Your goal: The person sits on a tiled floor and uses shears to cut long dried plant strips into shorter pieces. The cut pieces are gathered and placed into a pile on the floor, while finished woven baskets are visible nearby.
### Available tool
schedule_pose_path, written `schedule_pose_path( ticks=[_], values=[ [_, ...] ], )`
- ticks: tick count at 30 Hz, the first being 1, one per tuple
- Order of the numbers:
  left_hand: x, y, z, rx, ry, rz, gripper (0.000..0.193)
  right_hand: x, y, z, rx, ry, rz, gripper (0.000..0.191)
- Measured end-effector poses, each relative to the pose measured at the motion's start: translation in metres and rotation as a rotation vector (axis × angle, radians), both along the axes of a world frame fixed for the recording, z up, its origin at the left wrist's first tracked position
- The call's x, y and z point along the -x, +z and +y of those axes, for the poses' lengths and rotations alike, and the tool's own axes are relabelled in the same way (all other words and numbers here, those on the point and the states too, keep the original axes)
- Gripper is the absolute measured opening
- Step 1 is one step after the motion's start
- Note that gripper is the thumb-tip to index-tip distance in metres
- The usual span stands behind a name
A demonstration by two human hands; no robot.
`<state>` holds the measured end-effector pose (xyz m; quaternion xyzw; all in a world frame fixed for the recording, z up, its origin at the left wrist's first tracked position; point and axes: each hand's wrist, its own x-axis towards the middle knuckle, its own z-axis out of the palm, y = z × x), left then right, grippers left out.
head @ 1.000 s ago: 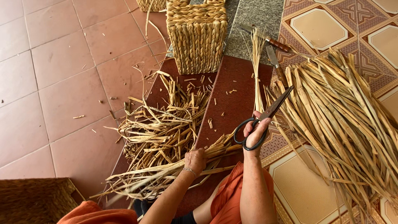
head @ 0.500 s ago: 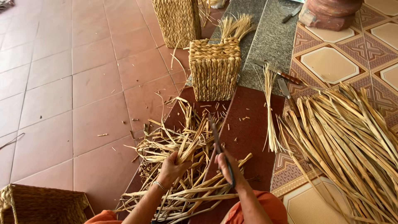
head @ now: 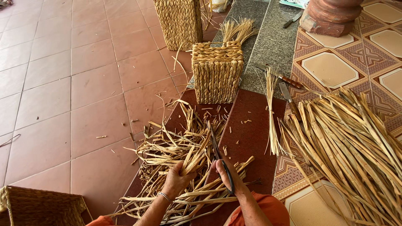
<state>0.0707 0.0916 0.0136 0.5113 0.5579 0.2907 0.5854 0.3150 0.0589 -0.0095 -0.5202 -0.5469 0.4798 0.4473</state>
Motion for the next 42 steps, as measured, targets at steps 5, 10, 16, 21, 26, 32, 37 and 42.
schedule_pose_path(
  ticks=[5,10,16,21,26,32,37,42],
  values=[
    [-0.001,-0.006,-0.005,-0.041,-0.092,0.020,0.020,-0.002,-0.006,0.003,0.034,-0.005,0.049,0.083],
    [-0.002,-0.002,-0.002,0.151,-0.085,0.012,0.023,-0.001,0.024,0.000,0.049,0.006,-0.027,0.086],
    [-0.003,0.014,0.002,0.114,0.013,0.027,0.022,0.015,0.036,-0.005,0.081,0.052,-0.223,0.081],
    [-0.012,0.018,0.005,0.100,0.150,-0.270,0.020,0.043,0.033,-0.016,-0.064,0.063,-0.255,0.081],
    [-0.010,0.010,0.003,0.064,0.246,-0.356,0.017,0.045,0.032,-0.018,0.028,0.183,0.017,0.088],
    [-0.011,0.001,0.002,0.086,0.329,-0.431,0.015,0.047,0.035,-0.019,0.032,0.147,-0.038,0.084],
    [-0.010,0.004,0.000,0.060,0.357,-0.470,0.014,0.045,0.044,-0.021,0.069,0.168,-0.038,0.082],
    [-0.012,0.003,-0.001,0.135,0.364,-0.453,0.013,0.048,0.034,-0.024,0.076,0.126,-0.090,0.081]
  ],
)
